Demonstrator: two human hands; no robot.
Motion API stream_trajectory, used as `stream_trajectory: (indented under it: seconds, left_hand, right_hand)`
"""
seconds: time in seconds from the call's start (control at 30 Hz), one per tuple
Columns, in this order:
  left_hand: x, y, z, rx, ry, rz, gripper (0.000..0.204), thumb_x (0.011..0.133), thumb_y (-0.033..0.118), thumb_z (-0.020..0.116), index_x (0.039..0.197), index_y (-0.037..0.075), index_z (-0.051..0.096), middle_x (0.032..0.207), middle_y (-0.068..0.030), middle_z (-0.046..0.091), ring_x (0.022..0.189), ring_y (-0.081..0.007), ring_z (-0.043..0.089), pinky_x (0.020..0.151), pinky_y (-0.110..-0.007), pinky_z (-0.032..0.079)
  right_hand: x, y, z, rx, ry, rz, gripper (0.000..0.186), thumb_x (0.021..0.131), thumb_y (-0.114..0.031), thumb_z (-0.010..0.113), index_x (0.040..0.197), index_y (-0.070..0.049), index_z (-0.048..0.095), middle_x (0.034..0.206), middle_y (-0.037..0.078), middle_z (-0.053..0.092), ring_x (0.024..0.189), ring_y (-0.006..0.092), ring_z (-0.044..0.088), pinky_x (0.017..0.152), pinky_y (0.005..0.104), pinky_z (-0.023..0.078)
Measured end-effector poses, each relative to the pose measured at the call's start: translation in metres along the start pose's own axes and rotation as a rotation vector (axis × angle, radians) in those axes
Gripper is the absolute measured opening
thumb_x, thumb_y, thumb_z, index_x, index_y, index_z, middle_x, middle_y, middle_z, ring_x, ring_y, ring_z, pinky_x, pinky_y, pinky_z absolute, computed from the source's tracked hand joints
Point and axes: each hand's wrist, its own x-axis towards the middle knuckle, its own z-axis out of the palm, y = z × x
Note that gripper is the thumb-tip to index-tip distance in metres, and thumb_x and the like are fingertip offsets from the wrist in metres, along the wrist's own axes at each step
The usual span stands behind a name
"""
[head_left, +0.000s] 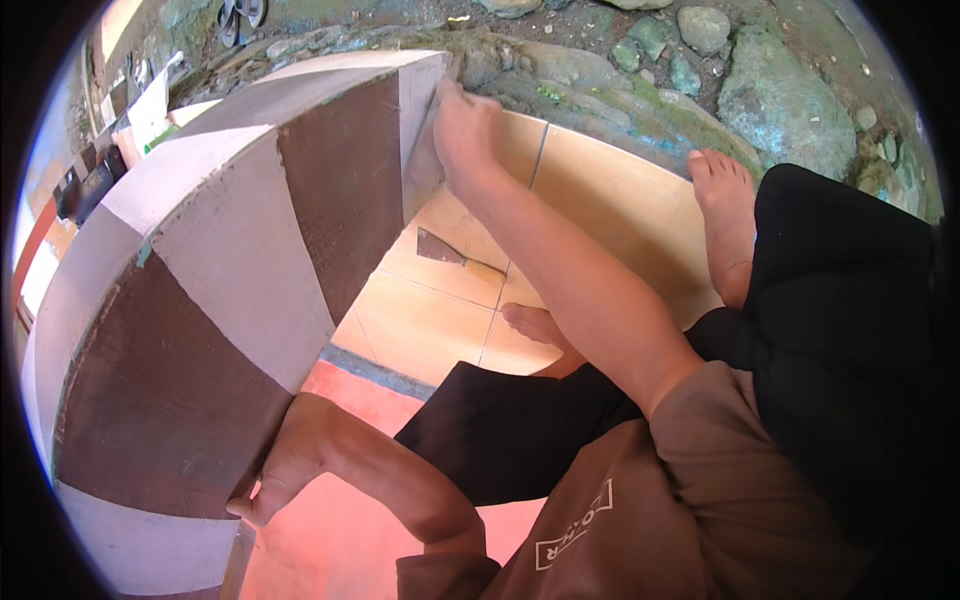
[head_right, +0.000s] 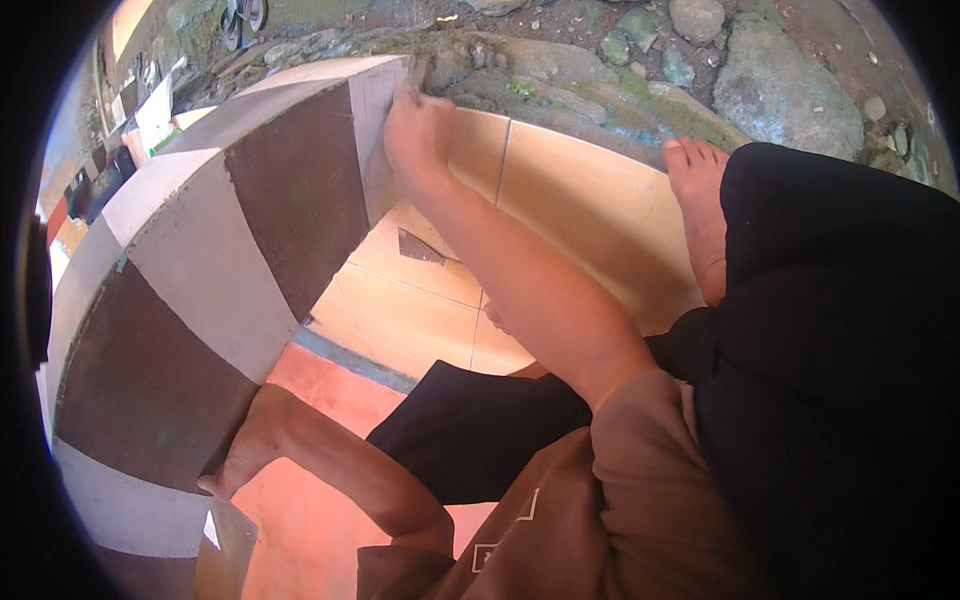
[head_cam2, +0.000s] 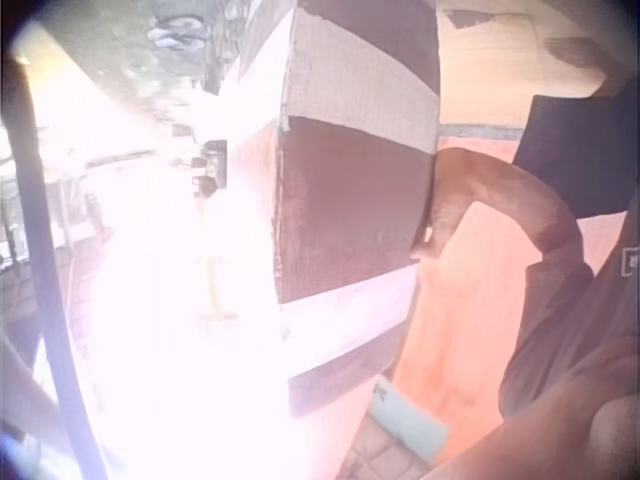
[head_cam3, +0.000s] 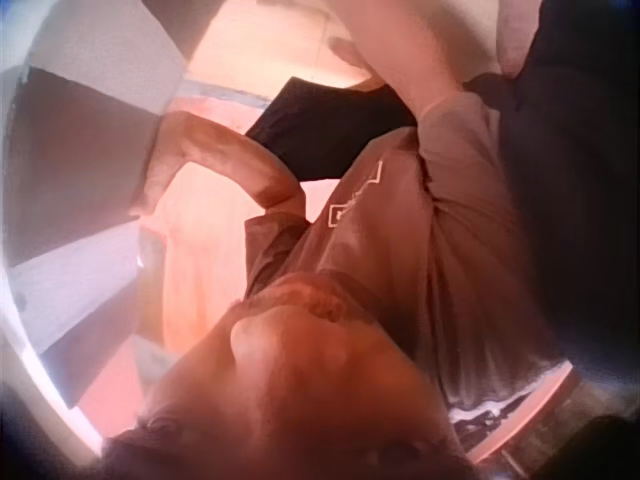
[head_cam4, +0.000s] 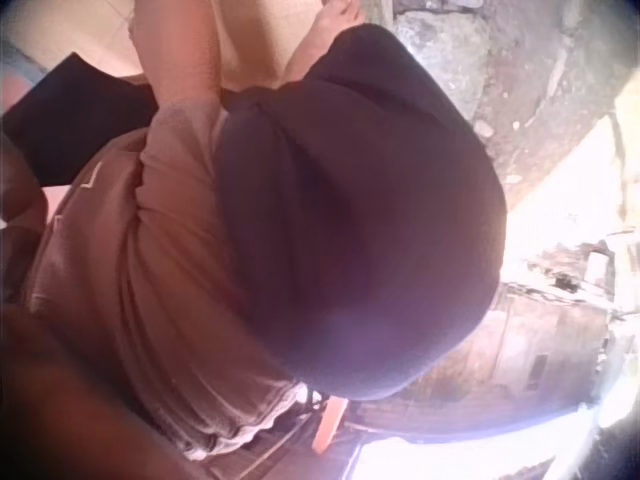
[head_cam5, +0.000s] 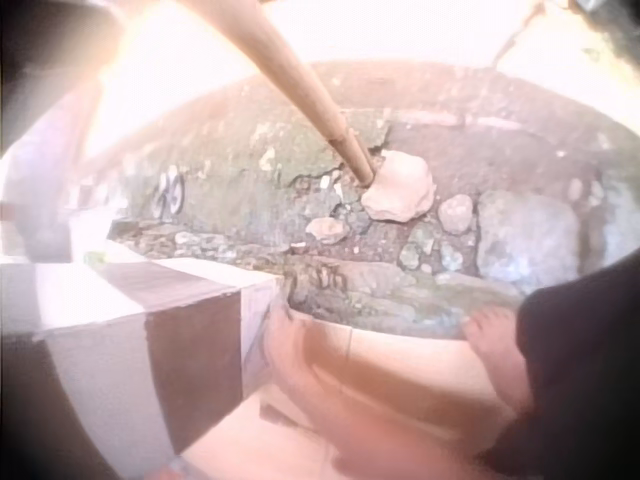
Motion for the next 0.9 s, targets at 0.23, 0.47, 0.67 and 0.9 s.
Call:
stream_trajectory:
  seconds: [0.23, 0.47, 0.67, 0.9]
  left_hand:
    - [0.001, 0.003, 0.006, -0.011, 0.009, 0.005, 0.043, 0.077, 0.043, 0.058, 0.111, 0.018, 0.066, 0.127, -0.0023, 0.059, 0.123, -0.0215, 0.053, 0.101, -0.043, 0.042]
    - [-0.004, -0.007, 0.004, 0.002, -0.006, -0.026, 0.044, 0.076, 0.043, 0.058, 0.111, 0.018, 0.066, 0.126, -0.0025, 0.058, 0.123, -0.0217, 0.052, 0.101, -0.043, 0.042]
    - [0.001, 0.001, 0.009, 0.011, 0.030, 0.011, 0.043, 0.076, 0.042, 0.057, 0.110, 0.018, 0.066, 0.125, -0.0023, 0.059, 0.122, -0.0218, 0.053, 0.101, -0.043, 0.042]
    - [0.000, 0.004, 0.006, 0.026, -0.004, 0.011, 0.043, 0.077, 0.042, 0.056, 0.110, 0.017, 0.065, 0.122, -0.0015, 0.059, 0.120, -0.0212, 0.053, 0.099, -0.043, 0.042]
  right_hand:
    - [-0.001, 0.002, -0.006, 0.047, -0.021, 0.148, 0.046, 0.095, -0.035, 0.055, 0.090, 0.009, 0.069, 0.076, 0.013, 0.064, 0.080, 0.0178, 0.058, 0.077, 0.0365, 0.048]
    - [0.026, -0.005, -0.015, 0.092, -0.017, 0.155, 0.047, 0.098, -0.038, 0.055, 0.096, 0.006, 0.072, 0.083, 0.011, 0.067, 0.083, 0.0154, 0.058, 0.079, 0.0362, 0.048]
    - [-0.009, 0.008, -0.004, 0.042, -0.063, 0.049, 0.047, 0.098, -0.038, 0.054, 0.095, 0.006, 0.071, 0.082, 0.013, 0.068, 0.079, 0.0191, 0.060, 0.077, 0.0385, 0.048]
    - [-0.004, 0.006, -0.002, 0.096, -0.017, 0.032, 0.046, 0.098, -0.037, 0.053, 0.096, 0.005, 0.071, 0.076, 0.016, 0.066, 0.074, 0.0246, 0.062, 0.074, 0.0409, 0.050]
